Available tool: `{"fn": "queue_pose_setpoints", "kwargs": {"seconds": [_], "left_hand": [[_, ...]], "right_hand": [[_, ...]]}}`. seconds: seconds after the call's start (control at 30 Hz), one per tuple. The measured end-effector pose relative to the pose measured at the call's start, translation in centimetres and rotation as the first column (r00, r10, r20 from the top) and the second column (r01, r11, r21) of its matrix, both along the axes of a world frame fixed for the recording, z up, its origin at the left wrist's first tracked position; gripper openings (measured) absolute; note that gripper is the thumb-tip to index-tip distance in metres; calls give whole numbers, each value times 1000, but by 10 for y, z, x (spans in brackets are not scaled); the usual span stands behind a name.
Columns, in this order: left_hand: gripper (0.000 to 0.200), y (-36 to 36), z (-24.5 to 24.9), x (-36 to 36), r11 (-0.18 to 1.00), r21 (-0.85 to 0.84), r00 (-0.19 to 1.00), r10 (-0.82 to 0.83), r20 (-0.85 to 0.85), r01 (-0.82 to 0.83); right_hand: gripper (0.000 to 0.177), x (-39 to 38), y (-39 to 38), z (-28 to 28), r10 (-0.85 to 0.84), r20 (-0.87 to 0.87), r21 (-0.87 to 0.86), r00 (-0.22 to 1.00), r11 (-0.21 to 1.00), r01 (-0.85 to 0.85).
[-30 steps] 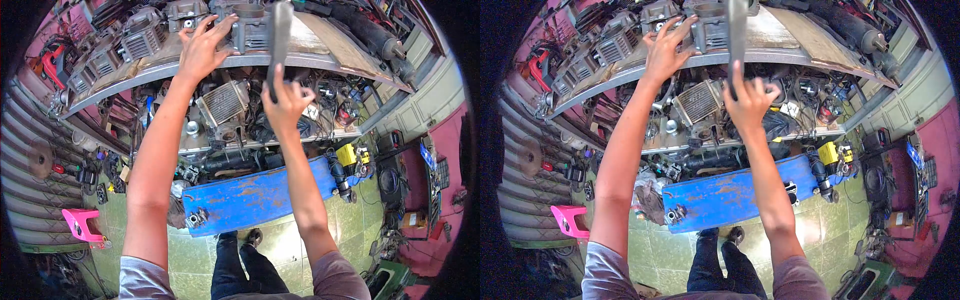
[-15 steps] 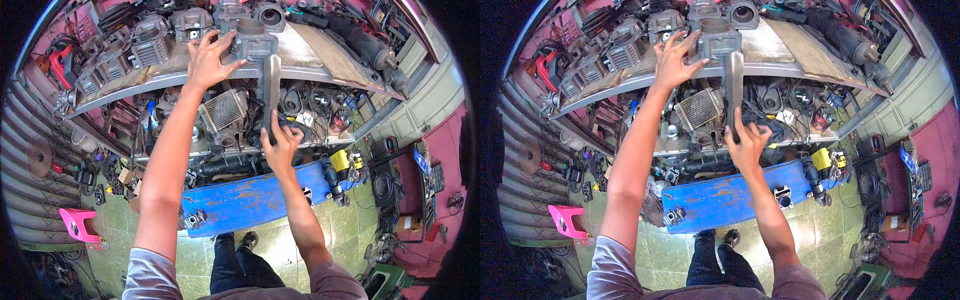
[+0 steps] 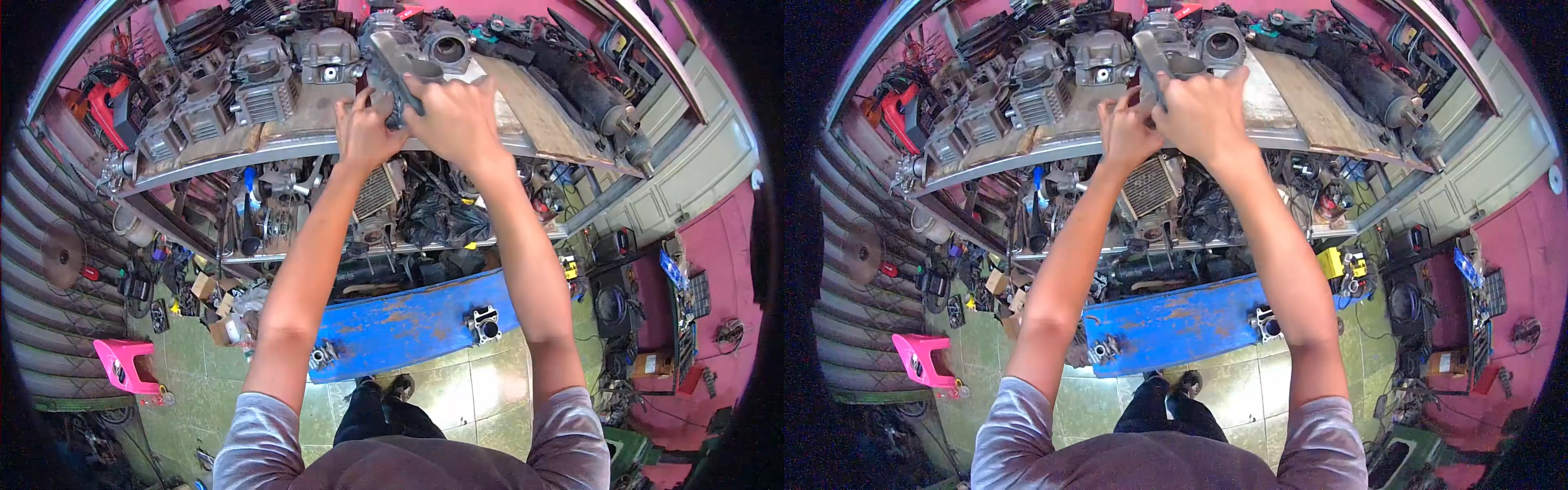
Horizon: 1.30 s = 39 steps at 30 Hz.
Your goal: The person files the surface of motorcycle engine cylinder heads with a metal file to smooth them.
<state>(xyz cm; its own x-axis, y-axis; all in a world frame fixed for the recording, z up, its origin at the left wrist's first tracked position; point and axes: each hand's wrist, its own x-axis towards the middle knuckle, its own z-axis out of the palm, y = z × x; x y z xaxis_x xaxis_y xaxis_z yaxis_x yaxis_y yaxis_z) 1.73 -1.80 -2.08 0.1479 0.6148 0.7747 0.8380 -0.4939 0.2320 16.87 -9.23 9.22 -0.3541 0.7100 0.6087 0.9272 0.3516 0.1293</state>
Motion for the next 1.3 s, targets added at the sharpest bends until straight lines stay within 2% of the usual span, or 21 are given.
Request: {"fn": "queue_pose_setpoints", "kwargs": {"seconds": [0.07, 0.2, 0.23, 0.27, 0.33, 0.4, 0.47, 0.53, 0.6, 0.63, 0.77, 0.87, 0.93, 1.0, 1.07, 1.13, 1.23, 1.3], "left_hand": [[67, 1, 0, -1, 1000, 5, 1000, -19, 4, 19], [69, 5, -5, -3, 998, 53, 999, -24, -20, 25], [68, 3, -4, -2, 999, 13, 1000, -31, -4, 31], [68, 5, -2, -2, 999, 14, 1000, -29, -3, 29], [67, 6, -4, -3, 997, 64, 999, -32, -10, 32], [66, 3, -3, -1, 998, 58, 1000, -27, -14, 28], [65, 1, -4, 0, 998, 55, 1000, -15, -5, 15], [64, 4, -4, -2, 997, 72, 997, 14, -78, -8], [62, 6, -3, 0, 997, 72, 999, 0, -42, 3], [61, 5, -4, 1, 998, 64, 1000, -13, -4, 14], [61, 0, -1, 0, 995, 99, 1000, -13, -1, 13], [62, -2, 1, -1, 996, 93, 1000, -3, -18, 4], [66, -2, 4, 1, 992, 129, 1000, 7, -23, -4], [67, -1, 10, 1, 994, 113, 1000, 4, -24, -1], [67, -6, 6, -1, 997, 73, 1000, -8, -30, 10], [68, -3, 9, -2, 997, 79, 999, -17, -44, 21], [66, -6, 8, 0, 999, 46, 998, 4, -60, -1], [66, -5, 11, 1, 999, 22, 998, 28, -64, -26]], "right_hand": [[39, -8, 24, -12, -2, 72, 152, 997, 988, -9], [39, -13, -27, 12, -56, -2, -70, 998, 996, 56], [39, -13, -44, 19, -69, -13, -99, 998, 993, 67], [39, -16, -42, 23, -66, -12, -98, 998, 993, 65], [45, -21, -39, 25, -165, 78, -190, 983, 966, 178], [42, -24, -7, 18, -150, 53, -159, 987, 975, 156], [40, -28, 5, 19, -155, 126, -141, 980, 975, 173], [38, -23, -24, 27, -128, 108, -109, 986, 984, 139], [38, -15, -57, 41, -76, 113, -222, 991, 970, 100], [39, -11, -56, 35, -70, 126, -155, 990, 984, 90], [44, -9, -2, 14, -75, 145, -70, 987, 994, 85], [46, 12, -42, 22, -11, 75, -59, 997, 998, 15], [49, 25, -68, 11, -29, 80, -51, 996, 998, 33], [51, 28, -60, 0, -38, 99, -42, 994, 998, 43], [53, 19, -38, -24, 2, -39, 82, 999, 997, 1], [52, 12, -45, -27, -48, -48, 73, 998, 996, 51], [52, 15, -76, -46, -77, -182, 104, 980, 990, 97], [52, 19, -52, -53, -63, -204, 150, 977, 984, 94]]}}
